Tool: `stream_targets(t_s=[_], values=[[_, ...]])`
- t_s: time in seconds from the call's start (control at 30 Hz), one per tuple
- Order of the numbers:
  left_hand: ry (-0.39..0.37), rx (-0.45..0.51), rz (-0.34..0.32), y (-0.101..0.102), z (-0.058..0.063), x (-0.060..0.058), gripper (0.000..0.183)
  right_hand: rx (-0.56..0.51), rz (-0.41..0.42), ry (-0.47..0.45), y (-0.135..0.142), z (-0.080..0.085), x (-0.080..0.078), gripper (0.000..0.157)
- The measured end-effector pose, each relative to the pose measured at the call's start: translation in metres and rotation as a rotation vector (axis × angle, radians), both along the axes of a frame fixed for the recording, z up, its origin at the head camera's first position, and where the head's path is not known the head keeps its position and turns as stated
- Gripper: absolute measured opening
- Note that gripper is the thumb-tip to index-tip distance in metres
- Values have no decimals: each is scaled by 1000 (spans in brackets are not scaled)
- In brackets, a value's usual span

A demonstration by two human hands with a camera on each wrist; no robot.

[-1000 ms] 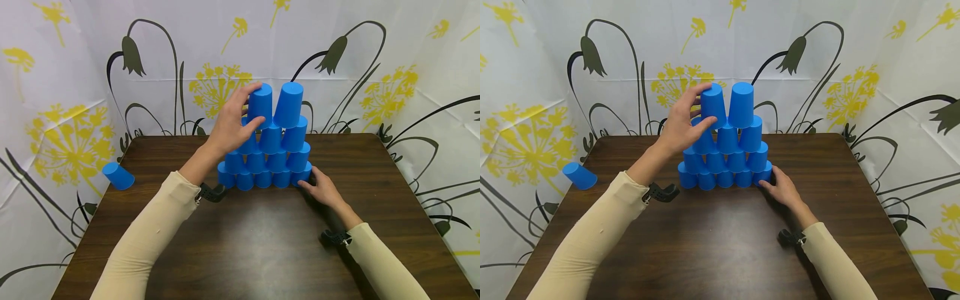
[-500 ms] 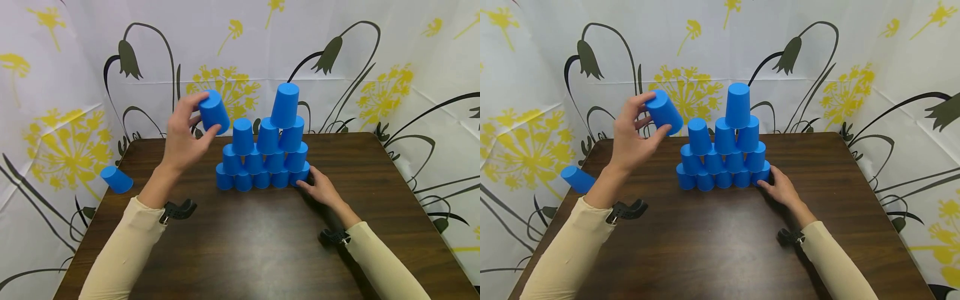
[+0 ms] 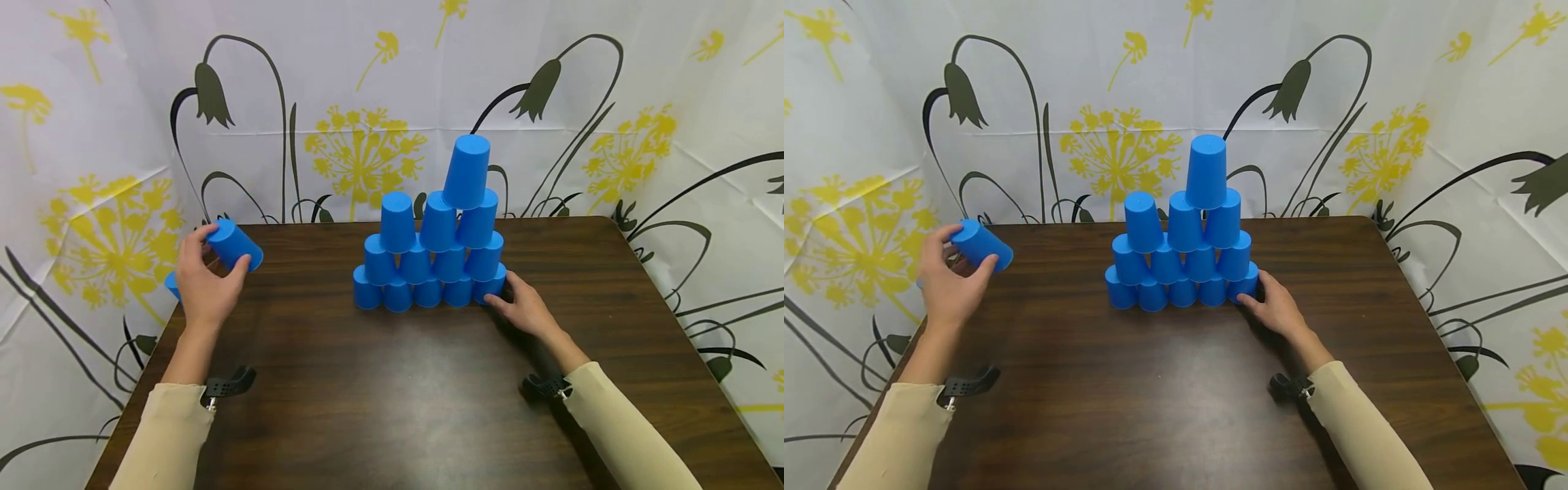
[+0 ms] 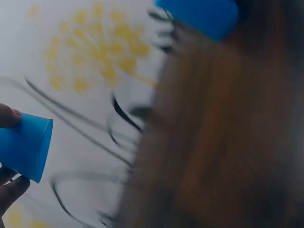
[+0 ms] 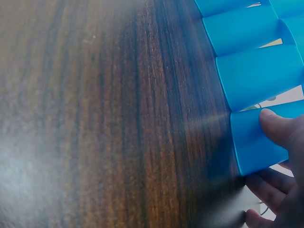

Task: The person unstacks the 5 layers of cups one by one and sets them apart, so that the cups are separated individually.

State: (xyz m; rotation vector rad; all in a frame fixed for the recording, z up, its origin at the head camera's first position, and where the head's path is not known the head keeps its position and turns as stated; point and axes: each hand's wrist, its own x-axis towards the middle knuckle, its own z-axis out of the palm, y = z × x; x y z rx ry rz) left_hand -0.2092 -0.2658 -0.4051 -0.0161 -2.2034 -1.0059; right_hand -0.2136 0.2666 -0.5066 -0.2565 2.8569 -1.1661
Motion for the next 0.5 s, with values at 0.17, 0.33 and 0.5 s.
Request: stream_targets(t_s=[0.17,0.33,0.5], values=[[-103,17,91,-26,-37,2,66,5,-6,-5,0,1,0,72],[-177,-8,134,-37,-57,4,66,4,-7,-4,0,1,-1,71],[-227,-37,185,-44,-73,4,66,-1,-2,2,-1,1,0,70]])
